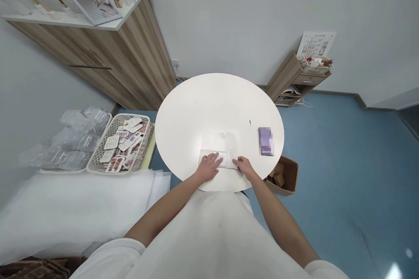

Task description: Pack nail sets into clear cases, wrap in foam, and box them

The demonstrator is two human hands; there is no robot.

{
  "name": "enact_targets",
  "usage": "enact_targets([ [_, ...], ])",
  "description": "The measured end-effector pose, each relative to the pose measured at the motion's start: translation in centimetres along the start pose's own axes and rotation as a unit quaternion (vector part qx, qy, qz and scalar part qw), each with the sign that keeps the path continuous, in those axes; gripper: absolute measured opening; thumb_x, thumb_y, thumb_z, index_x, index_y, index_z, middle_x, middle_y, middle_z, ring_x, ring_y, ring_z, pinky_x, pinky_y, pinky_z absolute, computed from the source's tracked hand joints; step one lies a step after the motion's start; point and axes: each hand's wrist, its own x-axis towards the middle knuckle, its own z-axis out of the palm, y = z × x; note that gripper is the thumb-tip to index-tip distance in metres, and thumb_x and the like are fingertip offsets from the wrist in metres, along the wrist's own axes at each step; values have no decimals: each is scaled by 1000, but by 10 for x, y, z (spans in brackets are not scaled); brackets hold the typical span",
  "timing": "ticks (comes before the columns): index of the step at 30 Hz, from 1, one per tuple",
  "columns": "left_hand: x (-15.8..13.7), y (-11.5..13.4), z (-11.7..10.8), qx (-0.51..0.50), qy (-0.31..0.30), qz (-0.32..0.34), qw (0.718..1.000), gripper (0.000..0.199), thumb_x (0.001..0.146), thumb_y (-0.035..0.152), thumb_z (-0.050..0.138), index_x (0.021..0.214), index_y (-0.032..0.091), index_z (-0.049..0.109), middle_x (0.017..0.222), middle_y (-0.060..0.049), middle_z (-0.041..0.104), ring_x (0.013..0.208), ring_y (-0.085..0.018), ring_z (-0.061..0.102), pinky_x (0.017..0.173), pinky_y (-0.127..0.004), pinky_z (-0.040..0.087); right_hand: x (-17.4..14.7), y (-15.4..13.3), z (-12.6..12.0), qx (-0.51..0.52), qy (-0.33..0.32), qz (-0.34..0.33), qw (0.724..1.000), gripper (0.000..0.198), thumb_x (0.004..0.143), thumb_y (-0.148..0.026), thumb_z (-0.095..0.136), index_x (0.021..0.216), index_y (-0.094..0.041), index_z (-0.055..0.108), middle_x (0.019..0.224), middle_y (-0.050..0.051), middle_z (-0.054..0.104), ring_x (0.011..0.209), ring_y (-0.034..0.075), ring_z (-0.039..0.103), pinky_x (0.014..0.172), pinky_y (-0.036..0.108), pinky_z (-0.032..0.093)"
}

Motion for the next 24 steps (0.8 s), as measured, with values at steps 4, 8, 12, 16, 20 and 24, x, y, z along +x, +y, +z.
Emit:
enact_targets([
  [4,-1,0,1,3,2,1,1000,52,75,29,49,124,31,34,134,-6,33,117,-28,32,90,-40,26,-4,-3,10,-13,40,-16,999,20,71,-40,46,70,-20,45,59,-3,47,53,12,46,50,24,38],
  [8,0,0,1,6,9,7,1000,51,74,29,50,123,30,36,134,-7,33,116,-28,33,88,-41,27,-4,-18,20,0,35,-44,998,17,71,-35,45,78,-20,46,61,-4,49,55,11,49,55,24,41],
  [12,0,-1,0,-4,10,7,1000,52,74,28,48,125,27,34,133,-8,34,116,-27,34,87,-41,29,-4,-33,32,28,-56,-56,996,16,74,-31,41,83,-20,49,66,-1,57,58,11,55,57,24,44],
  [16,-5,0,-1,-14,37,-16,999,58,77,27,43,131,22,23,136,-10,29,120,-25,30,90,-40,27,-1,-35,37,15,-71,-69,995,21,74,-22,36,90,-18,50,71,1,59,60,11,57,59,24,46],
  [20,-10,4,0,16,11,25,999,53,76,27,44,127,22,30,135,-9,32,123,-25,26,93,-41,24,-1,-31,35,-25,-59,-93,994,29,71,-19,42,97,-18,52,71,0,57,66,13,55,67,28,45],
  [24,-14,7,1,19,-11,24,999,51,76,27,45,126,22,33,135,-10,32,124,-27,25,94,-43,23,-5,-25,33,-101,-2,-142,985,47,71,-23,48,117,-19,44,102,7,50,90,17,51,81,31,41],
])
